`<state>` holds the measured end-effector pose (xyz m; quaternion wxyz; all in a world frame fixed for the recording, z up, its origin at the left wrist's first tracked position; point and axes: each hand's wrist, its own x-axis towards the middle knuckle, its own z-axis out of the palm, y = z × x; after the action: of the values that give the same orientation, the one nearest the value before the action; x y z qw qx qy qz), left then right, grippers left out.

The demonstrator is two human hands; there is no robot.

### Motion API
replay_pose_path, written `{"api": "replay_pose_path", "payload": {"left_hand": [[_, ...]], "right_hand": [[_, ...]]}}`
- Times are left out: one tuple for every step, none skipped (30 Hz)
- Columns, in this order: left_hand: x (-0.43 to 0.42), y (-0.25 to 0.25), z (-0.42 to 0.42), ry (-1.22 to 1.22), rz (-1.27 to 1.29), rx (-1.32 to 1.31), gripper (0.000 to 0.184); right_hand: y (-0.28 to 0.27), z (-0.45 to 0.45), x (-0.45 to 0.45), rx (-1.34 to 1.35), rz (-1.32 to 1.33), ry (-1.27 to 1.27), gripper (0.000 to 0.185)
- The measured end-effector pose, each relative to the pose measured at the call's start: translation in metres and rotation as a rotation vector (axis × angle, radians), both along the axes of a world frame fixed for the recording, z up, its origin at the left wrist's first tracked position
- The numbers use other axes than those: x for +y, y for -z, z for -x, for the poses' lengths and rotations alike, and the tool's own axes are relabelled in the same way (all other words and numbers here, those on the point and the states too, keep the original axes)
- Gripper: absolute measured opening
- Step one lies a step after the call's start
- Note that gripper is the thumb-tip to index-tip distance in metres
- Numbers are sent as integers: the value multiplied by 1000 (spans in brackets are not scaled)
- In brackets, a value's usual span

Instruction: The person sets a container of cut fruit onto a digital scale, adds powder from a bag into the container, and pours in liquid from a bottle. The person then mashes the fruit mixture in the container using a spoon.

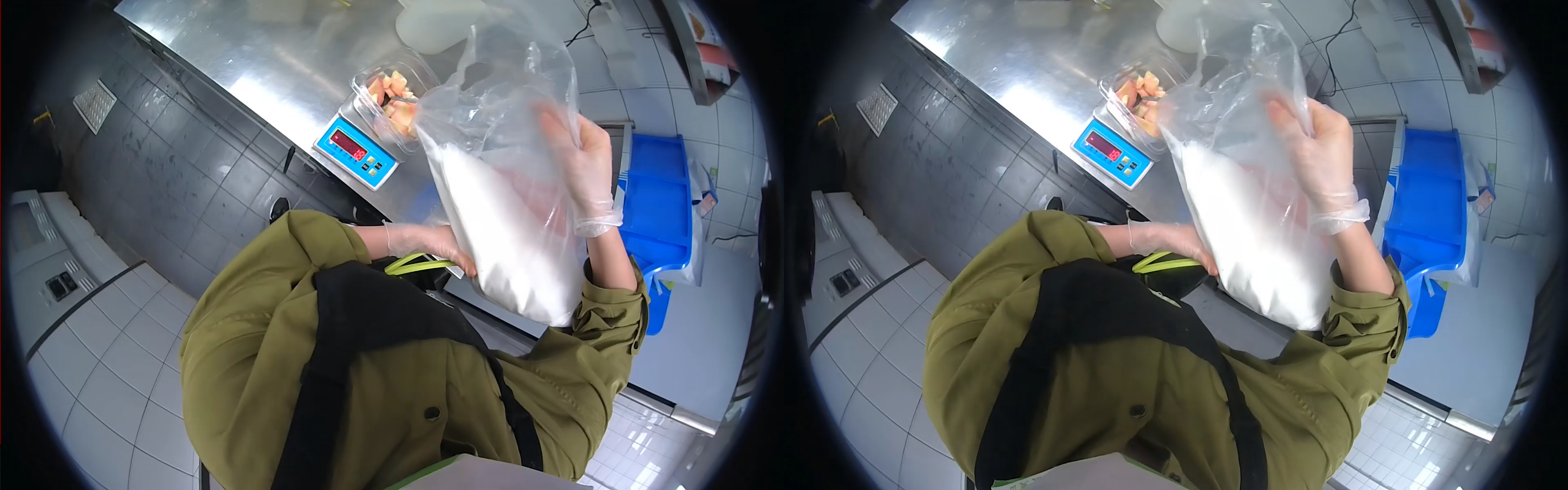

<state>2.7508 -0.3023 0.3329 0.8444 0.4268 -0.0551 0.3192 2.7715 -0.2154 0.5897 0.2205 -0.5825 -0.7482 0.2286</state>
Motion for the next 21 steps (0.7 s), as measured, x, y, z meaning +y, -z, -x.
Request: {"api": "replay_pose_path", "payload": {"left_hand": [[0, 3, -2, -4, -28, 15, 89], [-2, 5, -5, -12, -8, -9, 84], [-1, 3, -4, -21, 9, -33, 80], [2, 0, -3, -34, 24, -56, 77], [1, -1, -2, -94, 3, -98, 76], [2, 0, -2, -57, 13, -77, 75], [3, 2, -2, -15, 22, -56, 75], [4, 3, -2, 26, 31, -34, 75], [5, 1, -1, 4, 20, -37, 75], [5, 0, 1, -20, 9, -40, 74], [2, 0, 2, -41, 1, -42, 74], [1, 2, 1, 12, 45, -37, 74], [1, 3, 0, 68, 89, -31, 74], [4, 4, -1, 120, 129, -26, 74], [6, 1, 0, 87, 101, -15, 74], [7, -1, 2, 56, 76, -4, 74], [6, -2, 4, 26, 52, 8, 74], [6, -3, 5, 16, 54, 16, 73], [8, -4, 6, 6, 55, 23, 72], [10, -5, 6, -4, 55, 31, 72], [11, -6, 7, -10, 55, 37, 71]], "right_hand": [[-1, -1, 2, 41, 34, 33, 22], [0, -1, 2, 83, 69, 70, 23], [1, 0, 2, 63, 36, 40, 23], [1, 1, 3, 43, 2, 8, 24], [2, 1, 2, 24, -31, -22, 24], [2, 2, 3, 5, -23, 0, 24], [3, 3, 5, -13, -14, 25, 24], [3, 4, 7, -32, -6, 50, 24], [3, 3, 9, -66, -16, 26, 23], [4, 2, 11, -102, -24, 0, 23], [6, 2, 11, -136, -31, -24, 22], [8, 2, 10, -127, -7, 5, 22], [8, 3, 11, -118, 17, 38, 22], [7, 4, 13, -110, 37, 65, 22], [7, 3, 14, -95, 27, 59, 22], [8, 2, 14, -81, 20, 52, 22], [10, 1, 13, -66, 14, 48, 22], [10, -1, 13, -35, 13, 55, 21], [10, -4, 13, -4, 11, 63, 21], [9, -5, 14, 27, 7, 69, 21], [7, -5, 14, 22, -1, 88, 21]]}}
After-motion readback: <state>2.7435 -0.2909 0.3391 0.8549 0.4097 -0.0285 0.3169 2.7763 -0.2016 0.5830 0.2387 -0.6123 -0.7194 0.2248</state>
